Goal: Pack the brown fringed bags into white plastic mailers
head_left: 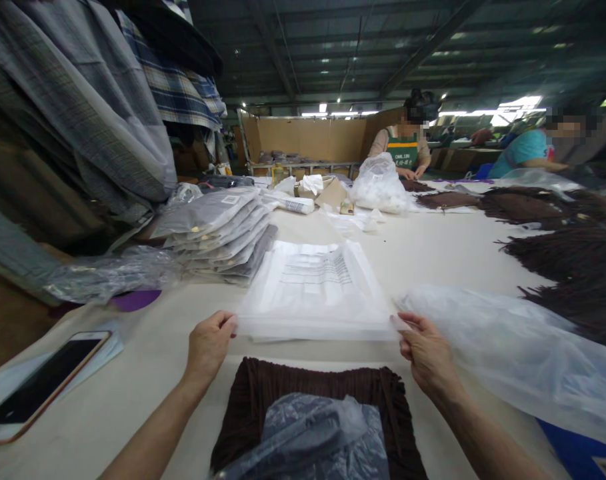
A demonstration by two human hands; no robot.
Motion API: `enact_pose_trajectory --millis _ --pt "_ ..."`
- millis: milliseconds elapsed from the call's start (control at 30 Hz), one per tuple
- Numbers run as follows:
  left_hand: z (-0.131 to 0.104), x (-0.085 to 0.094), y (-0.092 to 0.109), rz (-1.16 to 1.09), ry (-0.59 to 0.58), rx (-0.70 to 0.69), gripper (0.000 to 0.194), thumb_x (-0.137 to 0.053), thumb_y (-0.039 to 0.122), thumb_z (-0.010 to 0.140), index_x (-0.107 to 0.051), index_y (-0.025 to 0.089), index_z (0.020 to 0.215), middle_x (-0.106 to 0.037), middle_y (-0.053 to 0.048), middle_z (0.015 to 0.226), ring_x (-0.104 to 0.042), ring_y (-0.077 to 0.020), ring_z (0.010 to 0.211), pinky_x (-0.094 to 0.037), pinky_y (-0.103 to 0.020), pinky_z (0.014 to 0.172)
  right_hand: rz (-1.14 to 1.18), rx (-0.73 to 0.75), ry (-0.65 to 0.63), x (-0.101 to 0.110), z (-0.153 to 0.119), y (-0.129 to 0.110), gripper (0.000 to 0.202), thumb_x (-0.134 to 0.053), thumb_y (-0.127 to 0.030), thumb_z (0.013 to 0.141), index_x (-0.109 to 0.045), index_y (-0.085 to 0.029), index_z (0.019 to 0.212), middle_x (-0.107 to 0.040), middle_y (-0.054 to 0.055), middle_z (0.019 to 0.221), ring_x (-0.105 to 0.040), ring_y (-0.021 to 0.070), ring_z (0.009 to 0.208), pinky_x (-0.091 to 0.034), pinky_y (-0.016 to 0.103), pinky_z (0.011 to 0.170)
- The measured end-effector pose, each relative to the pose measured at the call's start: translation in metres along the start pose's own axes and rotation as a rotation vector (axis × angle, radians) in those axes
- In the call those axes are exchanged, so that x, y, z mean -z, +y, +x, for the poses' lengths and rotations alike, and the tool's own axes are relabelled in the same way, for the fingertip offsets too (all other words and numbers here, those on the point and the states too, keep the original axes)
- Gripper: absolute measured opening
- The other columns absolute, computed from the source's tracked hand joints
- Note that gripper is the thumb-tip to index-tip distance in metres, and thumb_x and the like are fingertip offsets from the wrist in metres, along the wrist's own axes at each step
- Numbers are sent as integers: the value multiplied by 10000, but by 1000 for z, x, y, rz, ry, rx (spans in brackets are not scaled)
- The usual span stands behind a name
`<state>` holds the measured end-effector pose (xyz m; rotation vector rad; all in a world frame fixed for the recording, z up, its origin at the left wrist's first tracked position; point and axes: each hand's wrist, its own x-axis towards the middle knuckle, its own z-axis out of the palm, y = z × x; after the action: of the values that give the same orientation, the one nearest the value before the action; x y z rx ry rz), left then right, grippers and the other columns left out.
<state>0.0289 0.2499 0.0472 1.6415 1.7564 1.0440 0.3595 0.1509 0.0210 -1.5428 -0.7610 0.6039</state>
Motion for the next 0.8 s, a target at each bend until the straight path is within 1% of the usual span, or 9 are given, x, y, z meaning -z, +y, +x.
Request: enact_pose_trajectory --millis 67,133,233,300,400,467,567,667,800 --pt "-2 -4 5 -220 42 150 81 -535 262 718 -545 182 708 -548 27 575 -398 -98 417 -272 -223 399 182 -90 -21 -2 -3 -3 399 -705 -507 569 -512 -226 777 -513 -65 569 -295 28 320 -220 185 290" --pt "-2 -7 8 -417 86 255 51 -544 211 709 -506 177 701 -557 16 603 -429 -83 431 -260 -192 372 331 -170 -62 -2 -7 -7 431 -782 -439 467 -533 -219 743 -546 -59 590 -250 2 318 -199 167 274" --pt "0 -9 8 -628 105 329 126 -571 117 681 -465 179 648 -553 17 596 -511 -78 507 -357 -158 421 481 -266 -120 1 -9 -11 412 -816 -337 420 -568 -212 724 -611 -39 665 -208 -22 319 -203 150 254" --pt "-3 -9 7 -719 97 338 156 -606 99 667 -473 178 643 -564 20 606 -545 -81 548 -441 -171 491 540 -314 -135 4 -7 -12 382 -822 -287 424 -578 -216 708 -612 -48 658 -282 -13 330 -277 140 268" --pt "-10 -10 2 -804 65 316 177 -680 150 619 -514 180 670 -587 24 631 -564 -87 575 -496 -204 560 588 -379 -132 11 -3 -11 394 -836 -231 407 -583 -226 709 -590 -62 616 -501 46 447 -464 161 402" --pt "-14 -13 -2 -819 44 286 253 -727 225 553 -532 181 708 -595 31 643 -564 -89 583 -499 -213 579 594 -409 -131 13 -1 -10 404 -844 -230 417 -586 -229 728 -602 -58 641 -578 81 546 -526 193 507" --pt "-17 -18 -7 -750 17 224 400 -751 355 472 -545 189 771 -579 61 600 -535 -90 547 -463 -203 547 541 -384 -128 14 -5 -7 404 -860 -279 416 -582 -222 704 -621 -52 687 -596 91 600 -529 205 564" --pt "-19 -21 -10 -569 -35 165 365 -717 438 527 -595 192 768 -551 70 507 -499 -107 496 -415 -215 518 368 -308 -142 15 -13 1 413 -849 -402 436 -580 -206 680 -613 -46 652 -590 96 594 -509 211 592" --pt "-24 -21 -16 -318 -88 106 269 -649 470 585 -663 218 677 -613 41 537 -527 -144 536 -416 -253 595 49 -228 -253 20 -26 11 377 -684 -545 654 -598 -193 759 -654 9 682 -628 155 687 -497 260 680"
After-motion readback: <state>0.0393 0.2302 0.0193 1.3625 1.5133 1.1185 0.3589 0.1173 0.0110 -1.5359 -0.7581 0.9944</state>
